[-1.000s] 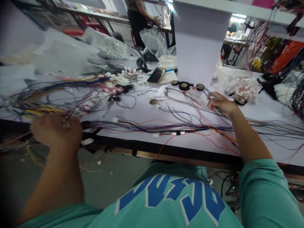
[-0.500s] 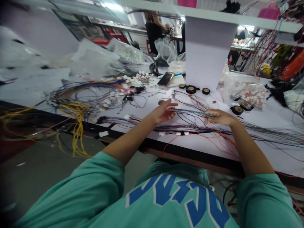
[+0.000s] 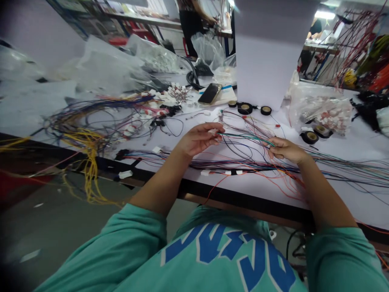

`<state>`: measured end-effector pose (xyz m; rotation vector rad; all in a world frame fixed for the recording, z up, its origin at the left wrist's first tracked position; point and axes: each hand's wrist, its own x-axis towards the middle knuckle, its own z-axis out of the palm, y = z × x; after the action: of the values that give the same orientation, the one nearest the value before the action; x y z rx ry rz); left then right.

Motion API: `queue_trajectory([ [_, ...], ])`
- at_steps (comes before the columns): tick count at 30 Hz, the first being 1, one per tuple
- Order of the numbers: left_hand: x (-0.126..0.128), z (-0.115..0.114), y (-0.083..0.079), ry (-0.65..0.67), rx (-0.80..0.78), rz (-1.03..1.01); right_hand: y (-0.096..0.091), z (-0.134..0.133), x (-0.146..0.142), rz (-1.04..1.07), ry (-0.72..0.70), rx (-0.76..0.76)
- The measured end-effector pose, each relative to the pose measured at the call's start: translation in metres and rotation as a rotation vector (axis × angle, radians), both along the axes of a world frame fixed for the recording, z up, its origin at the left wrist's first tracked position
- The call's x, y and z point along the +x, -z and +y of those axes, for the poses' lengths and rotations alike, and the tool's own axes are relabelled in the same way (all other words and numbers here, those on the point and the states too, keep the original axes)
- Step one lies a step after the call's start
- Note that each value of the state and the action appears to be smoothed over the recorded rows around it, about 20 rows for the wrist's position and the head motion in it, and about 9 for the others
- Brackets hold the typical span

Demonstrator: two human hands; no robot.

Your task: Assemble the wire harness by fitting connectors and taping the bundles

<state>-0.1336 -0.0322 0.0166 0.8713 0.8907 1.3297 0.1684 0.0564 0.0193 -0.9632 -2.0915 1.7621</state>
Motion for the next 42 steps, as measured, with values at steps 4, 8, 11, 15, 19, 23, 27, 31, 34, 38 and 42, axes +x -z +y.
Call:
queue_trajectory([
  [4, 0.002, 0.003, 0.004, -0.044, -0.046, 0.143, 0.000, 0.000, 0.001, -0.011, 0.026, -0.022],
  [8, 0.005, 0.007, 0.008, -0.131, -0.117, 0.212, 0.000, 0.002, 0.007, -0.120, 0.054, 0.057],
  [11, 0.004, 0.008, 0.008, -0.144, -0.136, 0.195, 0.000, 0.005, 0.014, -0.196, 0.083, 0.124],
  [15, 0.001, 0.008, 0.007, -0.140, -0.159, 0.162, -0.001, 0.012, 0.021, -0.275, 0.045, 0.226],
  [19, 0.002, 0.008, 0.004, -0.144, -0.167, 0.169, 0.001, 0.018, 0.024, -0.362, -0.029, 0.321],
  [23, 0.005, 0.007, 0.003, -0.156, -0.142, 0.184, 0.002, 0.006, 0.002, -0.390, -0.026, 0.545],
  [27, 0.007, 0.006, 0.002, -0.113, -0.115, 0.192, 0.000, -0.023, -0.058, -0.338, 0.029, 0.933],
  [31, 0.008, 0.004, 0.002, -0.092, -0.090, 0.174, -0.005, -0.041, -0.110, -0.517, 0.000, 0.924],
  [34, 0.009, 0.004, 0.002, -0.084, -0.081, 0.167, -0.011, -0.043, -0.117, -0.603, -0.051, 0.836],
  [38, 0.013, 0.003, 0.001, -0.050, -0.094, 0.160, -0.020, -0.046, -0.110, -0.513, -0.065, 0.806],
  [42, 0.018, -0.001, -0.002, -0.016, -0.128, 0.149, -0.020, -0.058, -0.116, -0.249, 0.136, 0.995],
])
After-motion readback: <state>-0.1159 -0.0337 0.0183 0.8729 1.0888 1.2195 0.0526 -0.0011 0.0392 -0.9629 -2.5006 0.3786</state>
